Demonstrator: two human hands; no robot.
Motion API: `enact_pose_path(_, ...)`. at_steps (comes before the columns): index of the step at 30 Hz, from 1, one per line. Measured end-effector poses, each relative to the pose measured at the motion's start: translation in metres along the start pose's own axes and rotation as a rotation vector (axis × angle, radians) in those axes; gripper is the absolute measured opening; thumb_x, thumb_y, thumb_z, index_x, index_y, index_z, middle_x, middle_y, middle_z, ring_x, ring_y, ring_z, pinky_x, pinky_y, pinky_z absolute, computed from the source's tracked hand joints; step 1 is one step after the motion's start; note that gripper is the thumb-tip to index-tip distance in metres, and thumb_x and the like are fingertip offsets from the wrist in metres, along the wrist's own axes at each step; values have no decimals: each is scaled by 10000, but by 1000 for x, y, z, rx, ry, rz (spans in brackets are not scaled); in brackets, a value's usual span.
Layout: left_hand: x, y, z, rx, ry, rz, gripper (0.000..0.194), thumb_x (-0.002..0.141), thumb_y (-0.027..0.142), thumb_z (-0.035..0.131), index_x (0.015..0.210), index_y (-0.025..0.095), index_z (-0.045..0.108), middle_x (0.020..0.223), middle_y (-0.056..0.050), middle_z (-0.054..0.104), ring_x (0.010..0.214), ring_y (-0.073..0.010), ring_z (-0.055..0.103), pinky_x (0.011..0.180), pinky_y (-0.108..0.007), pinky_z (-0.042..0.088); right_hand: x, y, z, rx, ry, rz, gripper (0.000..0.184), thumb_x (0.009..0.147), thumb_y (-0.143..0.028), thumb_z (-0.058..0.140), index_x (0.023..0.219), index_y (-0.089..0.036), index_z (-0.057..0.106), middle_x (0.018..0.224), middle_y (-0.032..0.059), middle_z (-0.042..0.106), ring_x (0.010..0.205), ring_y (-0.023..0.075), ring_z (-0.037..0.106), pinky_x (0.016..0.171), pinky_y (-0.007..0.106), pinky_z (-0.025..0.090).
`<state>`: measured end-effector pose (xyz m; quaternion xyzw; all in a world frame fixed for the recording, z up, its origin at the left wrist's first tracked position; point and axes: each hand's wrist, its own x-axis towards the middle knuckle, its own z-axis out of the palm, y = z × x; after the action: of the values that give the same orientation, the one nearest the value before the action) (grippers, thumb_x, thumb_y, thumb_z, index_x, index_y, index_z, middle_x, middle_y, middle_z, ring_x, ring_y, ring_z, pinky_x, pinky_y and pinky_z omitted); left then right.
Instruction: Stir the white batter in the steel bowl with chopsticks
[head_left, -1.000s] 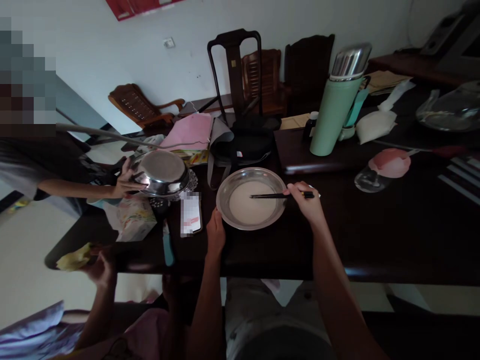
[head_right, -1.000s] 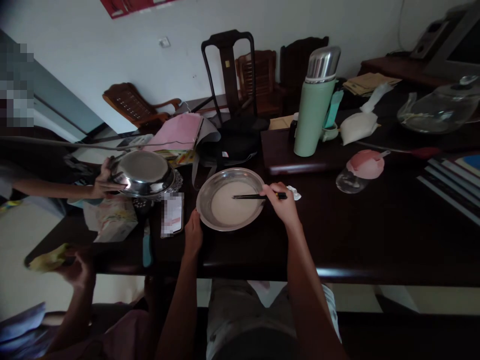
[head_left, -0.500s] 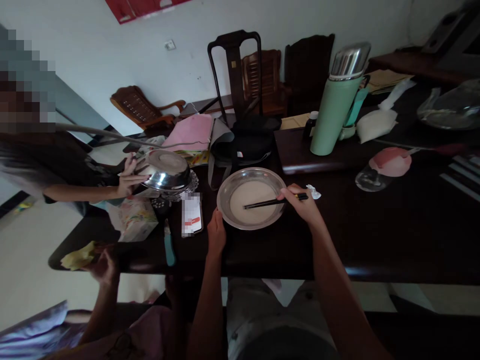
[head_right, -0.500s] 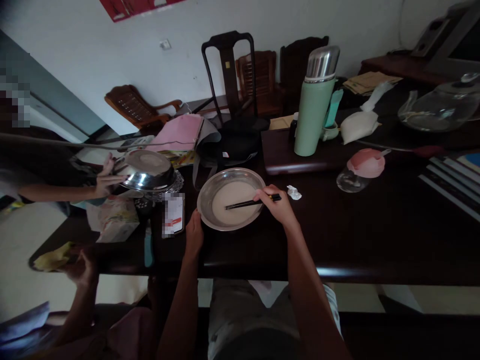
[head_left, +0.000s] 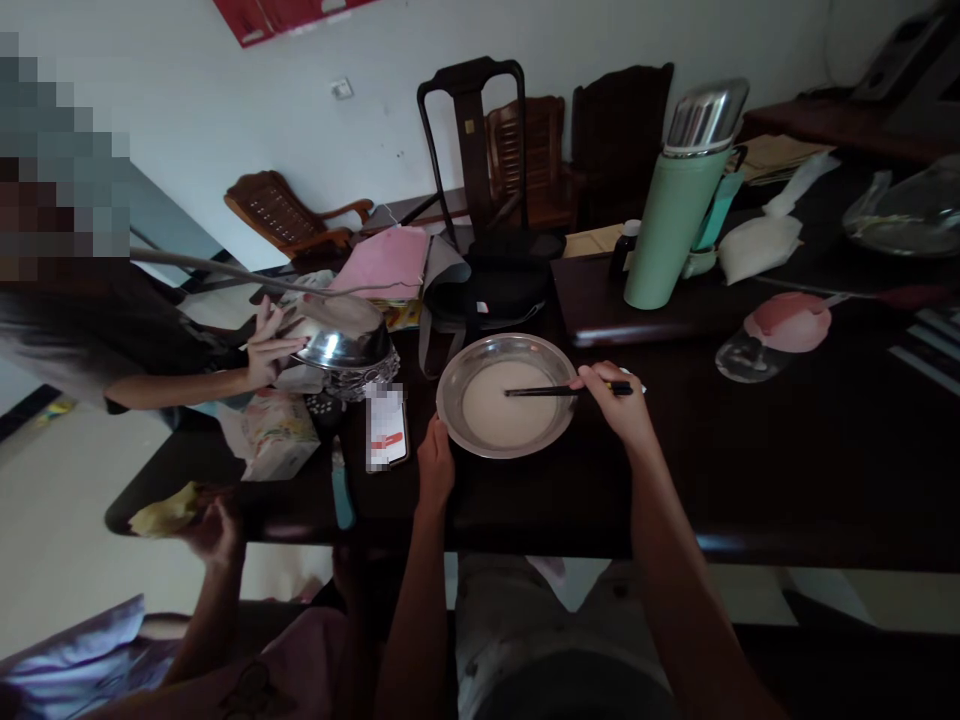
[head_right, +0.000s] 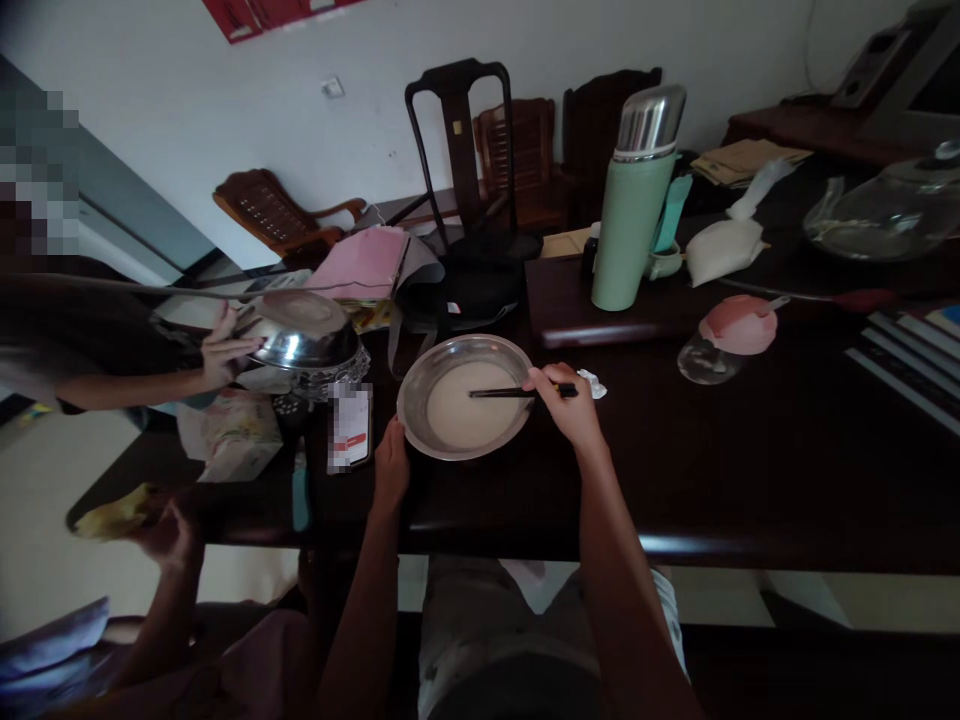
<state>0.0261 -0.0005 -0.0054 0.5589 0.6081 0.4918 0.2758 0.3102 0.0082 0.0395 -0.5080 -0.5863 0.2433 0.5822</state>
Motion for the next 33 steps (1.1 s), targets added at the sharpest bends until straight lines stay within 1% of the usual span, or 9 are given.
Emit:
enact_pose_path(4,0,1,1,-6,4,-4,533,1001,529,375,1288,164,637,1316,-124,671,1277,-235,578,1094,-369,425,0,0,0,45,-109,1,348,929,-462,582,696,-259,741,752,36,753,803,229,667,795,386,498)
enact_pose_path(9,1,0,0,-2,-4,-11,541,999,538,374,1281,160,638,1296,-128,679,1265,-243,585,1086,-379,431,0,-1,0,-10,13,4,353,927,-457,582,677,-258,733,707,28,735,765,223,647,769,380,483)
enact_pose_path(11,1,0,-1,-1,-2,-20,557,996,545,373,1292,149,631,1300,-139,675,1267,-248,584,1086,-383,430,0,-1,0,34,-34,35,369,929,-463,577,669,-253,732,709,31,733,755,219,655,755,373,487)
enact_pose_path(14,1,-1,0,-5,-3,-24,569,999,545,362,1313,145,617,1331,-142,658,1287,-244,568,1108,-386,407,0,0,1,29,-97,-20,333,931,-445,585,704,-259,743,752,33,748,818,228,658,808,382,486)
enact_pose_path(18,1,-1,1,-5,6,-14,571,995,561,363,1303,158,625,1323,-131,662,1281,-237,573,1099,-374,418,0,2,0,-13,7,-15,365,935,-473,576,687,-256,731,719,35,733,771,224,637,788,385,477)
enact_pose_path(23,1,-1,0,1,6,-21,579,989,580,363,1295,167,629,1297,-122,677,1262,-235,586,1087,-371,427,0,0,2,58,-116,-7,349,935,-462,579,705,-255,740,767,37,756,822,230,667,821,385,490)
enact_pose_path(28,1,-1,0,-11,6,-22,567,990,565,373,1291,157,627,1306,-129,669,1273,-241,574,1086,-374,426,0,0,1,26,6,26,356,933,-455,579,681,-256,734,730,37,743,763,225,649,770,377,479)
enact_pose_path(30,1,-1,1,-2,3,-17,541,997,532,365,1282,156,631,1305,-135,667,1267,-248,577,1085,-388,428,-1,0,1,75,-56,52,378,935,-468,572,671,-250,732,733,39,743,753,224,662,760,374,486)
enact_pose_path(33,0,-2,-1,75,67,16,474,995,472,385,1257,169,639,1288,-150,665,1243,-269,587,1097,-423,413,0,0,2,67,-128,-7,343,935,-443,582,696,-254,739,763,37,756,813,233,669,806,383,486)
